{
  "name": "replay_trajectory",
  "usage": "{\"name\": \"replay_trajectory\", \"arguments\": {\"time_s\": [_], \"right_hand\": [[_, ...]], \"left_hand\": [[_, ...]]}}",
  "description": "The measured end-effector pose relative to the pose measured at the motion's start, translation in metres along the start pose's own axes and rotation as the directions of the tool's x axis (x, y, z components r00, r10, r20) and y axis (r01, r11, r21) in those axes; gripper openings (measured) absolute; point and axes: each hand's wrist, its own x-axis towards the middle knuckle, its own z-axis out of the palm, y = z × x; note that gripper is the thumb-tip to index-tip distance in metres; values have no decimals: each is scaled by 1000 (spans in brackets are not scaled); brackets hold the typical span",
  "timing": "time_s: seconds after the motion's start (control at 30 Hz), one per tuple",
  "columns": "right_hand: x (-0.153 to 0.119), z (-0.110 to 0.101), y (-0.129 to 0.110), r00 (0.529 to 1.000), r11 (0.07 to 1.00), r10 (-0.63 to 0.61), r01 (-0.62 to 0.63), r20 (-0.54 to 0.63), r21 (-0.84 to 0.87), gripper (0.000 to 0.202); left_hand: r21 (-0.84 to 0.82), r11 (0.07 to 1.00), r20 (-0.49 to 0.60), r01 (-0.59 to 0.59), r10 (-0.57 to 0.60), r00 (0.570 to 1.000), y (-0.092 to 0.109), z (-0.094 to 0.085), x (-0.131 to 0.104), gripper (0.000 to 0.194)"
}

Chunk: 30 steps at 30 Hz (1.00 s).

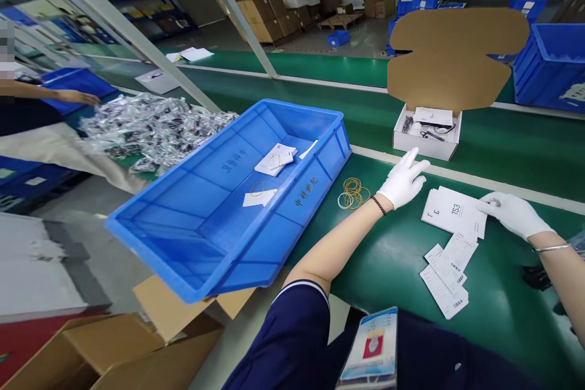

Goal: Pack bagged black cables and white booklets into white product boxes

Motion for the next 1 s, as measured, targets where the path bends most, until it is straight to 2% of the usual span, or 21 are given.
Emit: {"name": "replay_trajectory", "arguments": {"time_s": [0.1,0.13,0.2,0.23,0.3,0.37,0.43,0.5,0.63,0.73,0.8,0.87,0.93,1.0], "right_hand": [[-11,-3,-7,981,998,-51,59,-184,36,45],[-15,-4,-11,969,994,-60,79,-238,71,44],[-24,-5,-22,955,981,-60,110,-289,160,42],[-29,-5,-27,952,976,-43,106,-304,192,41],[-41,-3,-36,939,971,23,61,-344,231,42],[-59,5,-41,924,971,131,-46,-360,236,49],[-80,21,-45,920,966,219,-158,-324,204,61],[-101,43,-49,924,964,252,-214,-287,157,71],[-124,92,-58,927,990,135,-110,-350,89,78],[-127,108,-54,888,972,107,2,-447,236,83],[-128,103,-45,885,919,154,34,-439,392,80],[-131,87,-39,912,860,203,7,-356,511,65],[-135,68,-41,935,824,218,-22,-281,566,55],[-138,51,-55,935,841,192,1,-299,542,52]], "left_hand": [[-163,982,53,99,-92,994,11,5,-11,52],[-260,954,75,148,-133,988,14,10,-13,61],[-472,840,169,266,-210,963,19,22,-16,78],[-556,766,226,324,-236,945,21,29,-17,76],[-642,652,282,404,-289,915,23,42,-19,53],[-676,608,235,417,-359,903,23,49,-23,34],[-710,580,146,398,-432,890,20,50,-30,29],[-741,552,93,382,-479,873,18,45,-36,28],[-743,561,31,366,-518,855,17,33,-47,26],[-732,574,1,366,-536,844,16,25,-53,25],[-741,556,1,376,-560,829,15,20,-57,27],[-765,506,35,397,-584,811,17,16,-62,29],[-806,414,123,423,-581,804,26,15,-69,32],[-836,288,272,467,-521,809,43,21,-76,36]]}}
